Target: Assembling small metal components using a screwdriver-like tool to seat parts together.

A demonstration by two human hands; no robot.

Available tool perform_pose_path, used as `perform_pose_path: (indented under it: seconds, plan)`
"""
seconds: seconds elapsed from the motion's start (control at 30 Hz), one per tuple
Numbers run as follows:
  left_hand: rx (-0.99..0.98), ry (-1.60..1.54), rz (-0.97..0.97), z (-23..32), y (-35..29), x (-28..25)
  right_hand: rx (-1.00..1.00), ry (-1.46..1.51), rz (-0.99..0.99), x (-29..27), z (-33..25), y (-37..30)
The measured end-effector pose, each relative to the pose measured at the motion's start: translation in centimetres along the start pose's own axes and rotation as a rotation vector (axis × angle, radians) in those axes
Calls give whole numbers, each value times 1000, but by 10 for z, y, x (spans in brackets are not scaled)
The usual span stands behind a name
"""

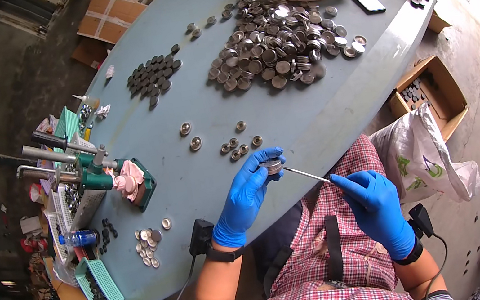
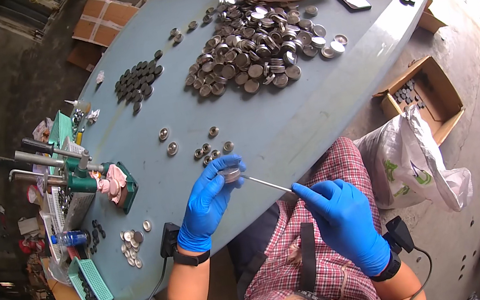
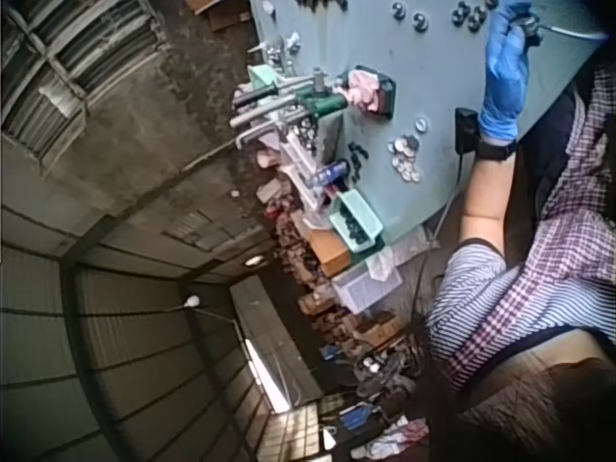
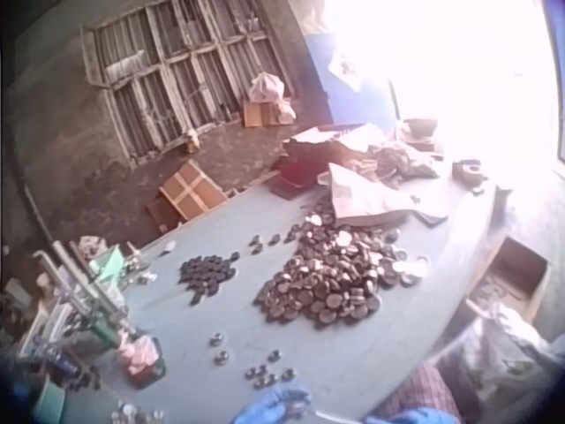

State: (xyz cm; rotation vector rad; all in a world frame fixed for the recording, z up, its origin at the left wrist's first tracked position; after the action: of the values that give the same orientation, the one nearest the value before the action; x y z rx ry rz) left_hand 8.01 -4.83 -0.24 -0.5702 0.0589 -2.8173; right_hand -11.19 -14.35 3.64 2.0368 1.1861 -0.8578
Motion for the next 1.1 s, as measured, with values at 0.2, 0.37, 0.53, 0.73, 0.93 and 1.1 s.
perform_pose_path:
  seconds: [0.2,0.37,0.53,0.73,0.93,1.1]
  plan:
    - [-6,22,-71,-2,-4,1,-17,-20,-69,0,-2,0]
    - [-38,44,-88,-1,-7,7,-30,-44,-115,1,-2,0]
    - [-36,216,-88,-4,-11,7,-42,-73,-136,8,-9,-2]
    - [99,216,57,-6,-16,6,-13,-157,-3,25,-34,-15]
    - [257,-75,243,-16,-16,2,27,-105,70,33,-38,-11]
    - [312,-66,232,-9,-16,5,95,140,55,46,-36,-15]
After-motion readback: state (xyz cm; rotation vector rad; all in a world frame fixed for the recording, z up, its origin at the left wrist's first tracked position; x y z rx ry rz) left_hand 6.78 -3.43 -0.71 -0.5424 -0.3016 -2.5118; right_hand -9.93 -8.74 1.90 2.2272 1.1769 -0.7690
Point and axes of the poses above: each hand's wrist, its own y-axis towards the middle knuckle, its own x-axis out of the palm, z = x × y, the point moved 7 cm from there along y, towards the middle knuckle, and after that the axes turned 9 degrees about -z, right-handed, at the moved point
